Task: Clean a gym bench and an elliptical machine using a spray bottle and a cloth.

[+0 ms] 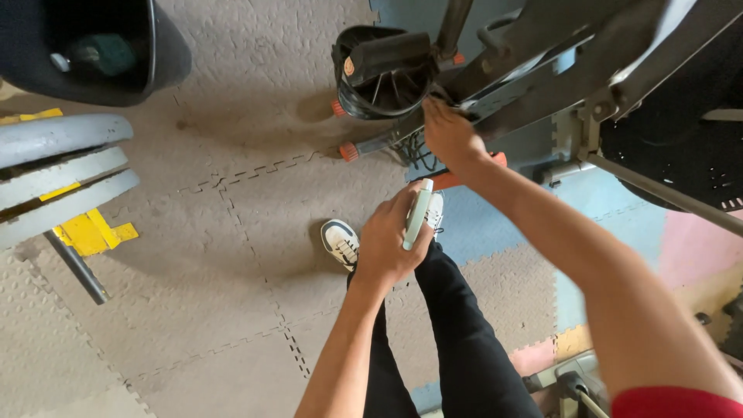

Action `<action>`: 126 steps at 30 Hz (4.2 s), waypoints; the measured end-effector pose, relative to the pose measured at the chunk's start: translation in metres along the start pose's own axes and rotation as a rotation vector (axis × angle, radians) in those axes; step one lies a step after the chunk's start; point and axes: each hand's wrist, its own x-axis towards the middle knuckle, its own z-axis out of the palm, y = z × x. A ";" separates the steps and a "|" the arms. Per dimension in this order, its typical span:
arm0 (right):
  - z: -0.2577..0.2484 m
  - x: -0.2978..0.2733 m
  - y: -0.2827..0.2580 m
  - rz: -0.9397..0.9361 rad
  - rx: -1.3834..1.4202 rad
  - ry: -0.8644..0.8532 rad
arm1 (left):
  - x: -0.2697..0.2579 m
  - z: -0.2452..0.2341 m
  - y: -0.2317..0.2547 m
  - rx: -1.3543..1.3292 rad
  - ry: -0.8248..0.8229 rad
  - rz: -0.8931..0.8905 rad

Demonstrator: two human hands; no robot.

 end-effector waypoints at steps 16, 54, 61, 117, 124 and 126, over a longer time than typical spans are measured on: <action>-0.130 -0.041 0.103 0.032 0.151 -0.215 | -0.004 0.004 0.011 0.066 0.013 -0.083; -0.064 -0.021 0.050 0.116 0.098 -0.068 | -0.019 0.020 0.080 0.086 0.011 -0.050; -0.054 -0.089 0.062 0.211 1.768 0.263 | 0.000 0.083 0.110 0.103 0.138 -0.079; 0.222 -0.030 0.006 0.365 2.157 0.230 | 0.128 0.320 0.040 0.547 0.551 -0.148; 0.115 -0.105 0.155 0.243 2.135 0.334 | 0.133 0.323 0.044 0.532 0.534 -0.200; 0.119 -0.107 0.148 0.154 2.183 0.570 | 0.135 0.324 0.045 0.535 0.531 -0.221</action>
